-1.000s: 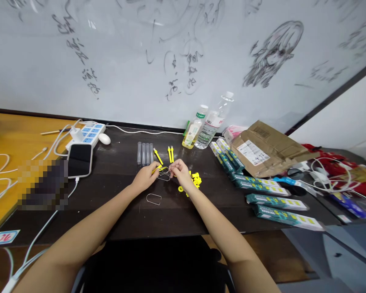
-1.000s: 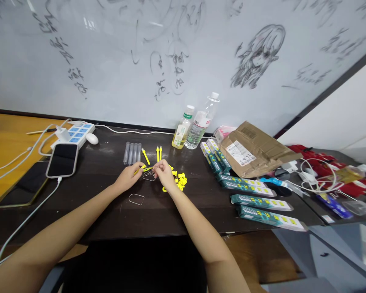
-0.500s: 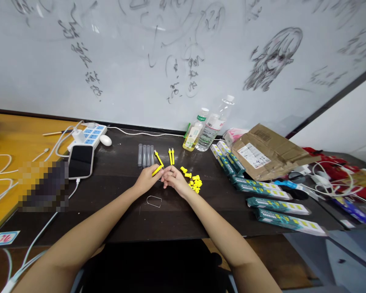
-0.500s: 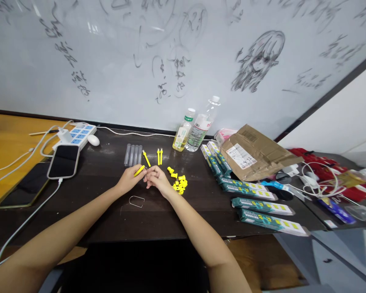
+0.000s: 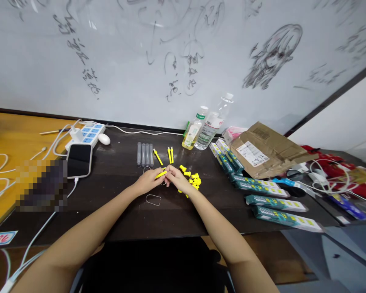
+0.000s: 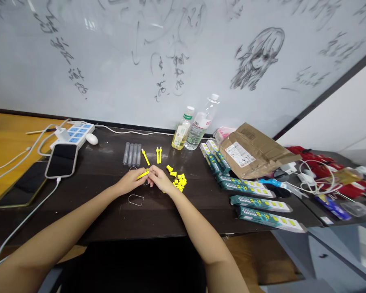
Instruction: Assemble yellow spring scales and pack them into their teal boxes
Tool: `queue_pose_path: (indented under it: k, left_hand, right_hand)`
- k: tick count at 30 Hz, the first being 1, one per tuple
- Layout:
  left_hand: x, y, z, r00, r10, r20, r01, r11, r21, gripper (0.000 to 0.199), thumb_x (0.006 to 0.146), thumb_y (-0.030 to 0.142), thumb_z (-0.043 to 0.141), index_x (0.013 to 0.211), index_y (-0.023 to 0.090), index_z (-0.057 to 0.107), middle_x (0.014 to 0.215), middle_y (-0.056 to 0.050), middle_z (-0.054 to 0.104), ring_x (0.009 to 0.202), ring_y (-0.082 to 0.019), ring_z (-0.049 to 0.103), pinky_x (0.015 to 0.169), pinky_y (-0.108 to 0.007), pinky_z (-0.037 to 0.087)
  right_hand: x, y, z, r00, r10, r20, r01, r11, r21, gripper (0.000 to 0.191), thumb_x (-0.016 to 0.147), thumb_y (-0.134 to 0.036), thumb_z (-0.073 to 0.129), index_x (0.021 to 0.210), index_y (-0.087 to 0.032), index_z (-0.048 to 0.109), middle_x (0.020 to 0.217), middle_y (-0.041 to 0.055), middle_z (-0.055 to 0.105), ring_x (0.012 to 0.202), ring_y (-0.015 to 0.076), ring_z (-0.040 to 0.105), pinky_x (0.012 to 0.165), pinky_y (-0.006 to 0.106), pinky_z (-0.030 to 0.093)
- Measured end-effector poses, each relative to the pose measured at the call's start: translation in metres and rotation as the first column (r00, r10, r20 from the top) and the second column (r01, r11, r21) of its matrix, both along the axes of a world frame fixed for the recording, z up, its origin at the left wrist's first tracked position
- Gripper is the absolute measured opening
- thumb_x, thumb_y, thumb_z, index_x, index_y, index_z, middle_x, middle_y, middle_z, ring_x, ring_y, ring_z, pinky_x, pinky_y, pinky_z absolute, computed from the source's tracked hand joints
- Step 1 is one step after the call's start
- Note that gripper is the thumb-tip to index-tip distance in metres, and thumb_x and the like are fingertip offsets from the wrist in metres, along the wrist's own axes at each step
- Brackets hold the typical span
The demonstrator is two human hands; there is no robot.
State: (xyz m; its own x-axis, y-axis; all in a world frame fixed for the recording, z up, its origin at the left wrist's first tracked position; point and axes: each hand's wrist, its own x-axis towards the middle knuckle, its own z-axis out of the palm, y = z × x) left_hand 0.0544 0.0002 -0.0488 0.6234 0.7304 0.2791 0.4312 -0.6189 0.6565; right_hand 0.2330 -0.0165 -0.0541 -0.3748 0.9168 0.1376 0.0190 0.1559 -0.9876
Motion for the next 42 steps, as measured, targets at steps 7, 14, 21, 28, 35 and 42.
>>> queue_pose_path:
  k: [7, 14, 21, 28, 35, 42]
  left_hand:
    - [-0.003, 0.004, 0.004, 0.993, 0.014, 0.114, -0.005, 0.997, -0.077, 0.031, 0.089, 0.042, 0.047, 0.079, 0.016, 0.06, 0.067, 0.003, 0.057, 0.064, -0.011, 0.051, 0.062, -0.022, 0.036]
    - [-0.006, 0.003, 0.011, 0.987, 0.047, 0.151, -0.038, 0.997, -0.064, 0.032, 0.09, 0.039, 0.042, 0.069, 0.017, 0.05, 0.062, 0.003, 0.052, 0.06, -0.011, 0.048, 0.061, -0.022, 0.037]
    - [-0.009, 0.003, 0.007, 0.996, 0.078, -0.031, -0.077, 0.996, 0.033, 0.025, 0.089, 0.04, 0.044, 0.089, 0.02, 0.058, 0.072, 0.0, 0.061, 0.065, -0.016, 0.057, 0.063, -0.025, 0.038]
    - [-0.003, -0.002, 0.008, 0.993, 0.08, 0.091, -0.07, 0.992, -0.105, 0.031, 0.094, 0.034, 0.03, 0.095, 0.019, 0.057, 0.064, 0.002, 0.057, 0.064, -0.015, 0.056, 0.065, -0.025, 0.041]
    - [-0.002, 0.001, 0.004, 0.995, 0.094, -0.016, -0.094, 0.995, -0.022, 0.028, 0.095, 0.032, 0.033, 0.094, 0.019, 0.057, 0.077, -0.002, 0.065, 0.074, -0.017, 0.062, 0.069, -0.026, 0.043]
    - [-0.004, 0.001, 0.001, 0.966, 0.138, -0.22, -0.117, 0.987, 0.106, 0.03, 0.096, 0.034, 0.032, 0.095, 0.02, 0.059, 0.08, -0.006, 0.068, 0.073, -0.022, 0.064, 0.063, -0.027, 0.042]
  right_hand:
    - [0.001, 0.0, 0.004, 0.986, -0.099, -0.132, 0.098, 0.995, -0.01, 0.032, 0.082, -0.05, 0.06, 0.08, -0.022, 0.044, 0.066, -0.0044, 0.06, 0.05, 0.0094, 0.055, 0.052, 0.025, 0.048]
    - [0.004, -0.001, 0.008, 0.994, -0.094, 0.063, 0.086, 0.989, 0.12, 0.031, 0.081, -0.046, 0.062, 0.074, -0.021, 0.044, 0.061, -0.0064, 0.048, 0.049, 0.0089, 0.049, 0.052, 0.024, 0.043]
    - [0.005, -0.004, 0.005, 0.915, -0.265, 0.304, 0.118, 0.897, 0.426, 0.018, 0.09, -0.034, 0.05, 0.079, -0.02, 0.052, 0.069, -0.0021, 0.049, 0.063, 0.0123, 0.048, 0.061, 0.025, 0.04]
    - [0.007, -0.005, 0.006, 0.794, -0.43, 0.429, 0.085, 0.778, 0.623, 0.019, 0.092, -0.029, 0.045, 0.081, -0.019, 0.057, 0.075, 0.0025, 0.056, 0.07, 0.0154, 0.052, 0.068, 0.027, 0.041]
    - [0.008, -0.004, 0.004, 0.777, -0.426, 0.463, 0.024, 0.755, 0.656, 0.022, 0.094, -0.029, 0.043, 0.08, -0.02, 0.057, 0.078, 0.0042, 0.058, 0.074, 0.0168, 0.054, 0.071, 0.028, 0.041]
    - [0.005, -0.005, 0.002, 0.812, -0.374, 0.449, 0.052, 0.811, 0.582, 0.021, 0.092, -0.03, 0.045, 0.076, -0.02, 0.054, 0.074, 0.0026, 0.056, 0.07, 0.0159, 0.052, 0.068, 0.027, 0.041]
